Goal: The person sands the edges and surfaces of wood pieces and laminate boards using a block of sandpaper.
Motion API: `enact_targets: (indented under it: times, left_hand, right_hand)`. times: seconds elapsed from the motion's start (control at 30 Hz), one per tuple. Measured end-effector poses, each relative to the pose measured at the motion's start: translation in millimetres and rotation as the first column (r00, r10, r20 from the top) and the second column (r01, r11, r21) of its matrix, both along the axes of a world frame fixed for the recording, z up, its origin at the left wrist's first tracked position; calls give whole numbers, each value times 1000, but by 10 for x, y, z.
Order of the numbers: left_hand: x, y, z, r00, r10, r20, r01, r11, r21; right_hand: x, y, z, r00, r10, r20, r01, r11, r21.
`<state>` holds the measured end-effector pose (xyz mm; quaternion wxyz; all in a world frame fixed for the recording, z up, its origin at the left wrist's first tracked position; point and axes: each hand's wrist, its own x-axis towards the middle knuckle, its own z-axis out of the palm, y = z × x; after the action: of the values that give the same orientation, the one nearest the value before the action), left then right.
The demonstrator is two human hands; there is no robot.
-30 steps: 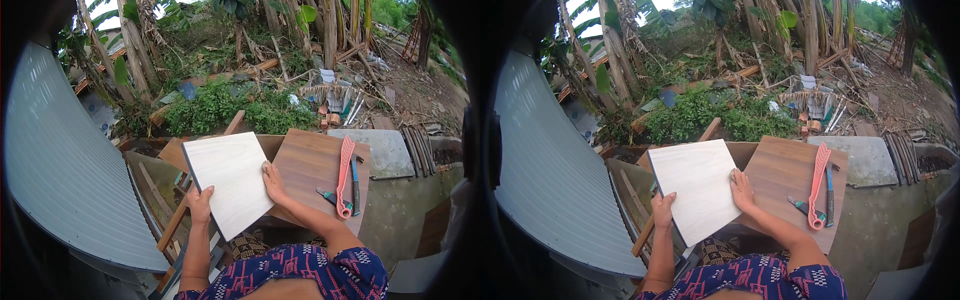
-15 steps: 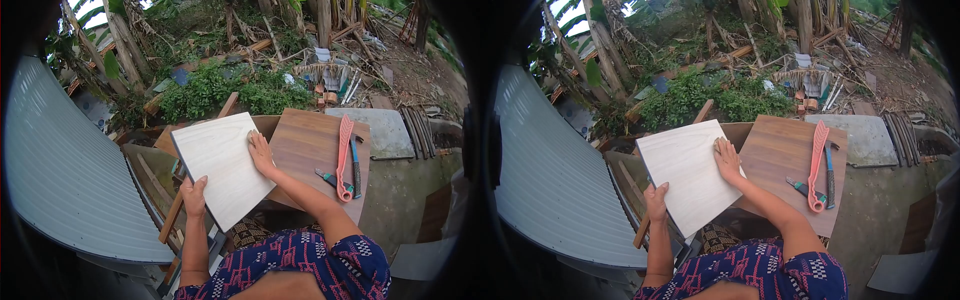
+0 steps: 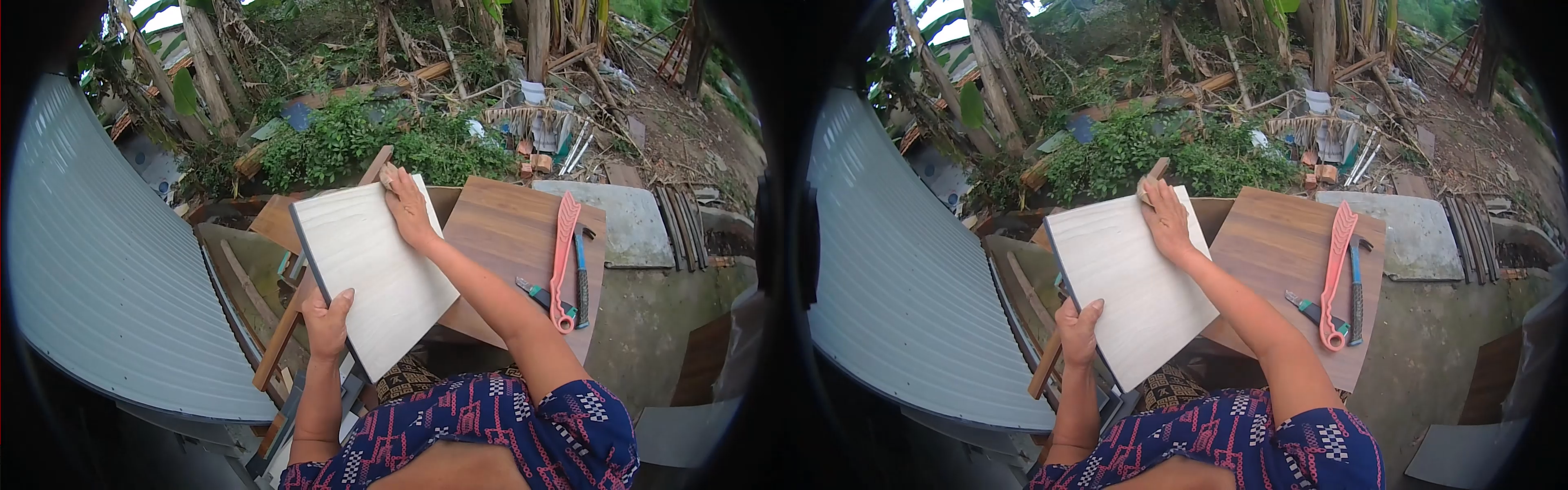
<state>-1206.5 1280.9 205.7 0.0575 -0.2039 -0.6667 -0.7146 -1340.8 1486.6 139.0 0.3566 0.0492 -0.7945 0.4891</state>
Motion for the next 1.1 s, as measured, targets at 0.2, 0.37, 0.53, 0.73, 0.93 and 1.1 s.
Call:
enact_targets:
  times: [0.2, 0.37, 0.53, 0.73, 0.93, 1.1]
  left_hand:
    - [-104, -79, -101, 1000, 14, 3, -14, 999, 34]
    - [-277, -201, -249, 987, 59, 149, -81, 986, 144]
    - [-378, -490, -584, 950, 104, 296, -174, 959, 222]
    - [-404, -851, -1194, 897, 154, 414, -291, 912, 291]
    - [-326, -961, -1559, 837, 98, 538, -344, 859, 379]
    - [-258, -1008, -1836, 805, 20, 593, -359, 812, 460]
  right_hand:
    - [227, 45, -899, 957, -147, 249, 161, 986, -36]
    - [1337, -589, -510, 959, 263, 101, -280, 931, 234]
    - [1680, -432, -848, 872, 455, 180, -489, 786, 379]
    - [1642, 211, -1374, 906, 239, 350, -241, 970, -39]
    - [1707, 515, -1260, 777, 373, 508, 99, 723, -684]
    - [1825, 477, -1123, 723, 573, 386, 243, 312, -918]
